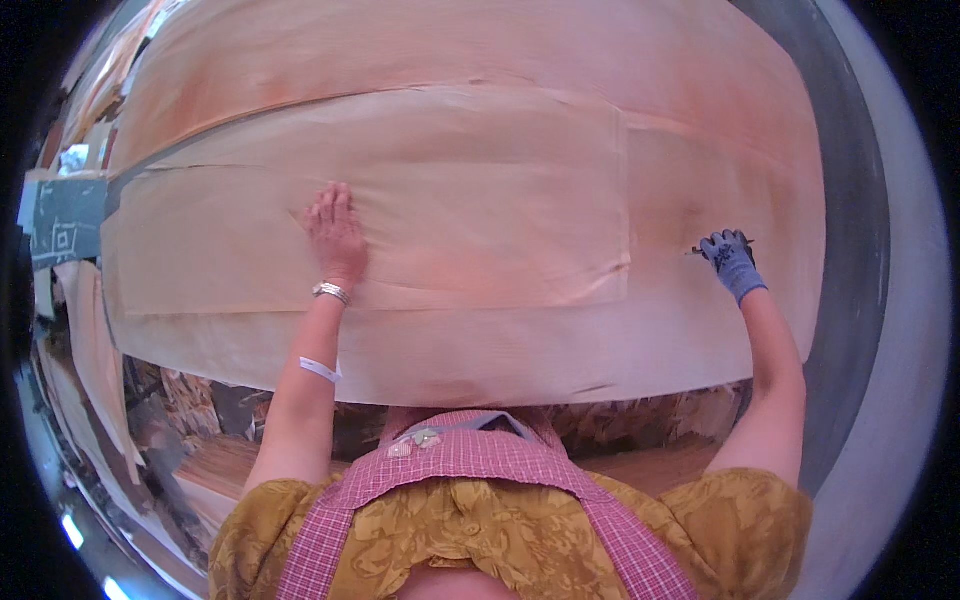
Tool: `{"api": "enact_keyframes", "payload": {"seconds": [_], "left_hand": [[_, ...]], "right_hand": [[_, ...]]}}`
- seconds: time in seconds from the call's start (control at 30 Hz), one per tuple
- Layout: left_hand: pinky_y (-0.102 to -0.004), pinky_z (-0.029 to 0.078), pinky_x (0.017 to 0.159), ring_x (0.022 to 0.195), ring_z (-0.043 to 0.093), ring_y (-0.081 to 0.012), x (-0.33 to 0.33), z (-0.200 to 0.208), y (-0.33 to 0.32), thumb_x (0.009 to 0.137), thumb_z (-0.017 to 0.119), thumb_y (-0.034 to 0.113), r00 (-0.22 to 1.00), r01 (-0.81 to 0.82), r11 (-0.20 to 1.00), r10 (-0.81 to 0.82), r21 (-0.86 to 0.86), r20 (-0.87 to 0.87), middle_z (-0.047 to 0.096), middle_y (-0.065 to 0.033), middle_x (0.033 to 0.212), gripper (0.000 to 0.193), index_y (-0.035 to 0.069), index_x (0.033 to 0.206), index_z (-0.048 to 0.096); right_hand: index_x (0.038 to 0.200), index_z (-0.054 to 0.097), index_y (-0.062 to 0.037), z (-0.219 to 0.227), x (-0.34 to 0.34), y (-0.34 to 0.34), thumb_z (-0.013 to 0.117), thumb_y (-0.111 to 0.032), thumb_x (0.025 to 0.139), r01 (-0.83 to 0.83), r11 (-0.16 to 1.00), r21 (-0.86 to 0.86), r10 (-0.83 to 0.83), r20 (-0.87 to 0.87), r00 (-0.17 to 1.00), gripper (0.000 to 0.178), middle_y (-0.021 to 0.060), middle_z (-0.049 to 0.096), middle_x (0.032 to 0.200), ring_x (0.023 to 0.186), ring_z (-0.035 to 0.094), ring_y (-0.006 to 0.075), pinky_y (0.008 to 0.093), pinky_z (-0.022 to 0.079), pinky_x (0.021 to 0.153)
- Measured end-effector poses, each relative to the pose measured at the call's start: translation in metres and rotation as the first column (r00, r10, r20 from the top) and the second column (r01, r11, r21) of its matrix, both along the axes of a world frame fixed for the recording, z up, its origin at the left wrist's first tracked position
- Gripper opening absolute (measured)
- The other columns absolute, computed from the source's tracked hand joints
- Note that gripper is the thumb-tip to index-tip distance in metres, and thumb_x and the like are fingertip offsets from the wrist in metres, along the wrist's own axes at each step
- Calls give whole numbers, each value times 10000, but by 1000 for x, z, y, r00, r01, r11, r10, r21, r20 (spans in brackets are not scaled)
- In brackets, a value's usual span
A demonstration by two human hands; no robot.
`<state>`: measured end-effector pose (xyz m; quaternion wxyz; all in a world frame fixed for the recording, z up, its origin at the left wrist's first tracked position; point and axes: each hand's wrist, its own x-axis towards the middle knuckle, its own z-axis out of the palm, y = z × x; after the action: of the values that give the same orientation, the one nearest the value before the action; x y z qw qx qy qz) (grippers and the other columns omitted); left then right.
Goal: The person applies adhesive tape to cracks in thin wood veneer sheets and then uses a utility knife to trim the excess tape and veneer edges.
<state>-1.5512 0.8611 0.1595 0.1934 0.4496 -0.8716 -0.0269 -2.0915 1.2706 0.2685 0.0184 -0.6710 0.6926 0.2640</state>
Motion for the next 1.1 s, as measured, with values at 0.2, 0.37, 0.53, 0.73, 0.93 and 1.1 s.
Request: {"api": "enact_keyframes", "payload": {"seconds": [0.2,0.37,0.53,0.73,0.93,1.1], "left_hand": [[-514,187,1176,1364,385,-282,6,3,-2,931,493,183,999,-31,999,32,5,-35,467,-75,1447,464,123,1392,486],[-524,197,1167,1369,373,-291,3,8,-2,942,502,189,998,15,997,-10,74,-65,481,-104,1415,410,82,1338,519],[-548,286,1095,1285,430,-334,10,-5,-5,870,639,237,979,-35,978,74,203,-188,526,-163,1287,383,45,1187,540],[-534,305,1088,1335,381,-349,29,64,-86,625,865,297,963,-193,980,199,51,-182,418,-187,1406,969,75,1421,359],[-453,348,1109,1410,326,-309,38,63,-139,572,916,334,988,152,842,-130,518,-79,319,-182,1525,1264,115,1548,143],[-434,375,1108,1445,264,-337,28,59,-135,671,874,263,964,133,882,-220,453,147,300,-195,1539,1058,226,1533,262]], "right_hand": [[1090,644,-101,-5,187,-269,542,-166,946,59,922,-382,199,599,775,188,143,666,999,930,642,339,423,521,784],[967,591,-108,-37,366,-451,526,-210,948,-184,865,-468,453,568,687,123,155,664,878,809,671,352,444,533,697],[990,586,-124,-51,432,-522,528,-241,948,-365,898,-245,439,483,757,137,138,684,923,840,693,325,449,545,689],[1082,639,-136,-48,432,-530,640,-288,876,-338,935,-112,351,445,824,255,113,702,1044,945,701,294,480,551,749],[1101,660,-116,-29,440,-533,603,-249,875,-477,879,-24,451,369,813,269,112,725,948,862,716,289,460,534,637],[1074,653,-126,-48,373,-525,551,-230,919,-379,909,-172,416,421,806,212,92,725,964,864,709,275,440,534,674]]}}
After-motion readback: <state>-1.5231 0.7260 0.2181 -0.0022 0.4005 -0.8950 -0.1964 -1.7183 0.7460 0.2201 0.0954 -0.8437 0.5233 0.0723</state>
